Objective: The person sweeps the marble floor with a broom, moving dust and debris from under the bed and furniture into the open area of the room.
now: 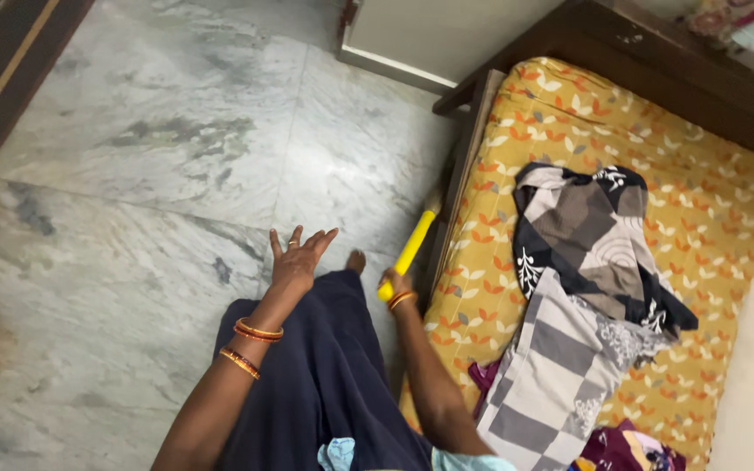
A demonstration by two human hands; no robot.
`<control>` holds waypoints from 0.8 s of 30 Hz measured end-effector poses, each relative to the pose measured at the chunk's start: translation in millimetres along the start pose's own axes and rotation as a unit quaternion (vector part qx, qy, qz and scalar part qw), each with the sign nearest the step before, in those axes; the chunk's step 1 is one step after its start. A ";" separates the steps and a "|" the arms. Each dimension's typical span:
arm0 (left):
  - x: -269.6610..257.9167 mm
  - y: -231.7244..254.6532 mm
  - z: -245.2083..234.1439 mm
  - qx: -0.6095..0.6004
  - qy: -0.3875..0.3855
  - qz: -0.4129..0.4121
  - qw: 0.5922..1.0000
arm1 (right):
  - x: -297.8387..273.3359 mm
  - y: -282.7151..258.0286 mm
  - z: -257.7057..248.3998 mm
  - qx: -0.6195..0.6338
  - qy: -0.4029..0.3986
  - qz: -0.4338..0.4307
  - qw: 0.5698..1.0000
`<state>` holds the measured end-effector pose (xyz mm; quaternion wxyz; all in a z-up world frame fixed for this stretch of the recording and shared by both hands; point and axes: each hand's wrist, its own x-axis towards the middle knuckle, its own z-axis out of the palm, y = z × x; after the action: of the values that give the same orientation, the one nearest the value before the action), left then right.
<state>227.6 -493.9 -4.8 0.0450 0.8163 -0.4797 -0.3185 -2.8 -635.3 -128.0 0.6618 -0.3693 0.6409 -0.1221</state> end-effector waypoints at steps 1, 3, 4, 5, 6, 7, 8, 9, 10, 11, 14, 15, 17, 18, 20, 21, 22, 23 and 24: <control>1.5 -1.1 -1.4 -0.005 -0.001 -0.012 1.000 | 15.5 -15.8 -6.1 -0.029 0.003 0.024 0.999; 4.5 -3.8 -2.4 -0.018 -0.003 -0.038 0.999 | 35.6 -44.6 -10.7 -0.094 0.000 0.064 0.994; 5.0 -3.3 -1.6 -0.023 0.004 -0.049 0.999 | 42.0 -56.8 -13.5 -0.131 -0.005 0.079 0.988; 4.9 -2.5 -1.1 -0.029 0.012 -0.060 0.998 | 45.7 -66.4 -16.4 -0.167 -0.009 0.093 0.981; 7.0 -1.3 -2.5 -0.032 0.020 -0.070 0.997 | 49.0 -74.8 -17.1 -0.202 -0.026 0.081 0.976; 8.4 2.2 -3.5 -0.040 0.029 -0.072 0.996 | 52.4 -83.1 -18.3 -0.236 -0.043 0.069 0.968; 10.3 7.9 -4.0 -0.048 0.037 -0.071 0.996 | 55.7 -91.1 -22.1 -0.270 -0.058 0.056 0.960; 13.1 13.8 -5.1 -0.056 0.045 -0.071 0.995 | 56.6 -93.9 -21.7 -0.259 -0.066 0.065 0.961; 19.5 20.0 -7.9 -0.059 0.047 -0.076 0.994 | 57.7 -94.4 -14.4 -0.251 -0.075 0.070 0.963; 26.3 26.6 -10.9 -0.063 0.049 -0.082 0.993 | 59.1 -94.9 -6.6 -0.242 -0.084 0.075 0.964; 40.0 48.4 -16.9 -0.061 0.065 -0.099 0.991 | 62.4 -91.8 9.8 -0.311 -0.151 0.075 0.935; 44.0 55.7 -19.7 -0.057 0.073 -0.104 0.990 | 62.5 -89.6 13.5 -0.334 -0.161 0.068 0.926; 49.1 68.5 -26.6 -0.096 0.072 -0.128 0.984 | 64.6 -88.1 18.9 -0.370 -0.180 0.063 0.909; 49.6 74.2 -30.2 -0.116 0.073 -0.142 0.980 | 66.0 -88.0 21.6 -0.381 -0.187 0.066 0.903; 47.1 83.3 -35.1 -0.138 0.059 -0.173 0.973 | 72.6 -90.8 29.5 -0.395 -0.208 0.069 0.892; 45.6 85.8 -35.6 -0.150 0.052 -0.188 0.969 | 77.8 -93.4 35.8 -0.398 -0.222 0.069 0.888; 42.4 86.9 -33.8 -0.154 0.066 -0.194 0.967 | 81.2 -95.0 41.4 -0.399 -0.235 0.071 0.884; 39.1 87.8 -30.4 -0.158 0.081 -0.201 0.964 | 85.7 -97.9 48.4 -0.427 -0.251 0.052 0.867; 37.7 88.7 -26.5 -0.160 0.096 -0.205 0.961 | 92.3 -103.5 56.9 -0.452 -0.266 0.030 0.851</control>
<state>188.3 -578.2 31.9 0.1550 0.9060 -0.2382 -0.3137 96.7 -747.2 -136.6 0.5700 -0.6265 0.4357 0.3044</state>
